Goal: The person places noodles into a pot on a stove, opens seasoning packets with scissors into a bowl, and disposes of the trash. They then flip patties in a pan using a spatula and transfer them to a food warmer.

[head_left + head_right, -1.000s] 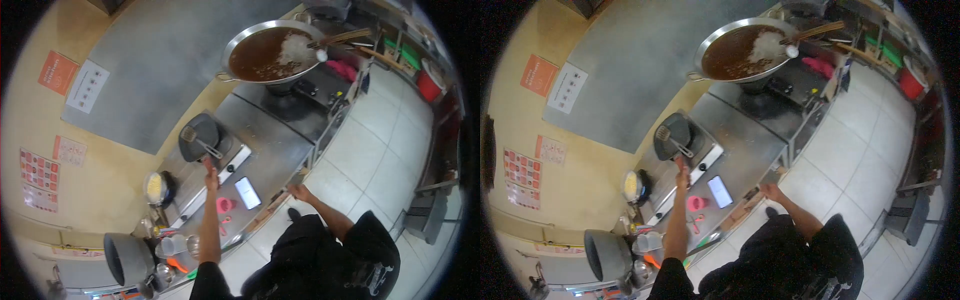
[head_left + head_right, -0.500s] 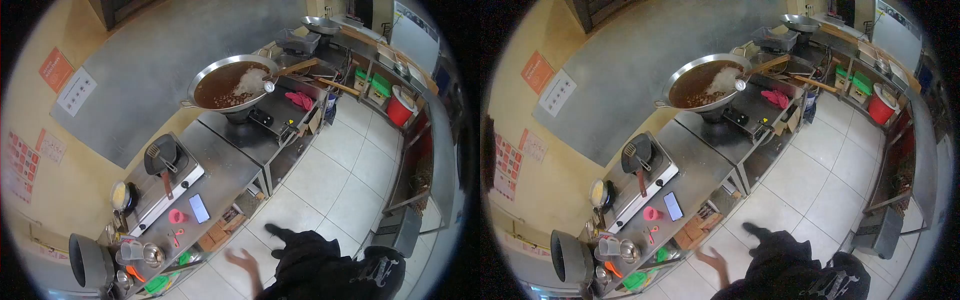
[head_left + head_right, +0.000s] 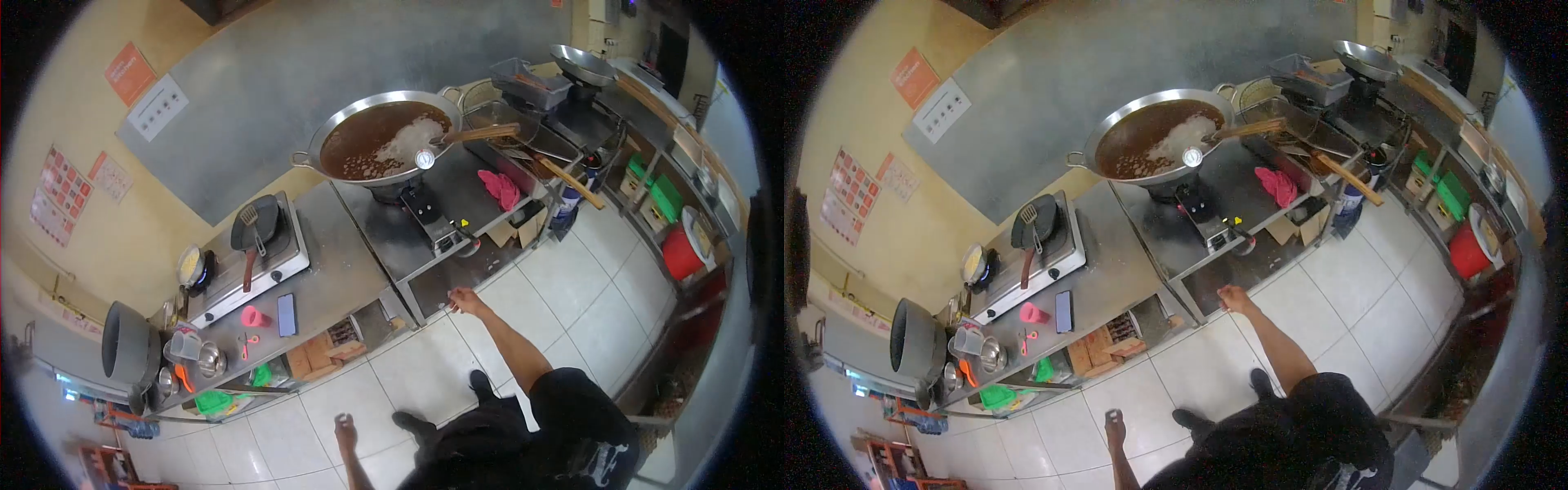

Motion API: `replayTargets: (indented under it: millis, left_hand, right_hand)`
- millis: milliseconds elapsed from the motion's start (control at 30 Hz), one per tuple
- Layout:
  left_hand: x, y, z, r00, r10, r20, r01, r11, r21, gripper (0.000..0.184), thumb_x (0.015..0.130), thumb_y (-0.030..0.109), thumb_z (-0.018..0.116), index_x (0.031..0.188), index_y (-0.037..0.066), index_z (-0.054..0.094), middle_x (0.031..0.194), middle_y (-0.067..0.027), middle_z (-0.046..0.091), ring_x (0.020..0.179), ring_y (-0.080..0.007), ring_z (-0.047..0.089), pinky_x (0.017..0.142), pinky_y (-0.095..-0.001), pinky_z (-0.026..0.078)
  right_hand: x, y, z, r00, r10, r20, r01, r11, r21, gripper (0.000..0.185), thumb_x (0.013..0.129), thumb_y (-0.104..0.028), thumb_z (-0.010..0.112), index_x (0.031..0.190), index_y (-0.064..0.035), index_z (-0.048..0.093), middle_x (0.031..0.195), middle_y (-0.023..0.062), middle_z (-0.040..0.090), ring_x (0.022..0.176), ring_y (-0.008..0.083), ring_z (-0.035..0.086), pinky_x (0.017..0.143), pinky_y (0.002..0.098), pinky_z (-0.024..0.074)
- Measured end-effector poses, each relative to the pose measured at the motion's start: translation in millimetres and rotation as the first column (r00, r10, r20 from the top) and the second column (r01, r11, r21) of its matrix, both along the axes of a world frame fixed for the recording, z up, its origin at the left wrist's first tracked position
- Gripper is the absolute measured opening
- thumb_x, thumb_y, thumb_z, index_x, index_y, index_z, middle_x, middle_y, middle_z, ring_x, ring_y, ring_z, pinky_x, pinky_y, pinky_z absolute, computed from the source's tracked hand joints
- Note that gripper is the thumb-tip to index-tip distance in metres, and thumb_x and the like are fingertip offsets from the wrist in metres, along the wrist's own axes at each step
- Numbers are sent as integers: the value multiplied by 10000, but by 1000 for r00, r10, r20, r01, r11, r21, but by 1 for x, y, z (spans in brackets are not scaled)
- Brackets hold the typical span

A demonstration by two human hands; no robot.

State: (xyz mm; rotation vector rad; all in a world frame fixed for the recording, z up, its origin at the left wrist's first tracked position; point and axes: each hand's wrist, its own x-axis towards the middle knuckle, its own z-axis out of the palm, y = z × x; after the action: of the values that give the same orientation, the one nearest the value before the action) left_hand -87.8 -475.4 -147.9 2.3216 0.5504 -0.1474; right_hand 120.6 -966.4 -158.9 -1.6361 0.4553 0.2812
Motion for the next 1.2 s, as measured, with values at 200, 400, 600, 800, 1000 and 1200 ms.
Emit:
replayTargets:
  millis: [200,400,600,800,1000,1200]
  left_hand:
    - [-95,-78,-69,966,-246,76,235,722,-650,329,985,293,466,1167,33,552,1066,-85,620,973,-177,580,831,-346,469]
    - [-142,-90,-62,883,-194,-428,-1,910,-415,309,980,318,465,1108,49,547,981,-74,600,886,-180,569,760,-345,460]
    - [-146,-50,-35,924,39,-381,-192,909,-371,297,976,342,465,1049,65,542,896,-62,581,799,-183,557,688,-344,451]
    - [-186,-11,-30,906,230,-355,-372,832,-411,295,971,367,464,990,81,537,812,-51,561,713,-186,546,616,-344,442]
    - [-294,39,-61,757,437,-485,-637,659,-400,303,966,391,464,931,98,531,727,-40,542,626,-189,534,545,-343,433]
    - [-411,77,-111,466,598,-652,-885,331,-328,321,961,416,463,872,114,526,642,-28,522,540,-192,523,473,-342,424]
  right_hand:
    - [124,-46,-65,936,-342,-83,352,921,167,83,914,-187,581,889,-110,563,771,41,654,617,138,633,490,322,501]
    - [177,-48,-86,921,-389,-33,388,901,194,154,892,-149,627,902,-13,555,647,79,605,504,174,592,432,324,491]
    - [209,-71,-152,915,-372,156,294,880,374,272,767,-157,787,870,-77,548,682,66,617,534,186,606,435,290,493]
    - [105,-4,-111,953,-156,259,200,968,-154,365,923,-400,570,720,-97,541,597,45,590,442,131,547,386,295,429]
    - [-216,56,-285,532,725,-438,-823,319,-470,368,897,-373,540,1045,-51,639,989,122,676,1027,281,590,858,492,436]
    - [-308,105,-207,378,634,-675,-923,312,-224,331,872,-357,563,914,-45,666,915,125,687,912,279,628,775,460,469]
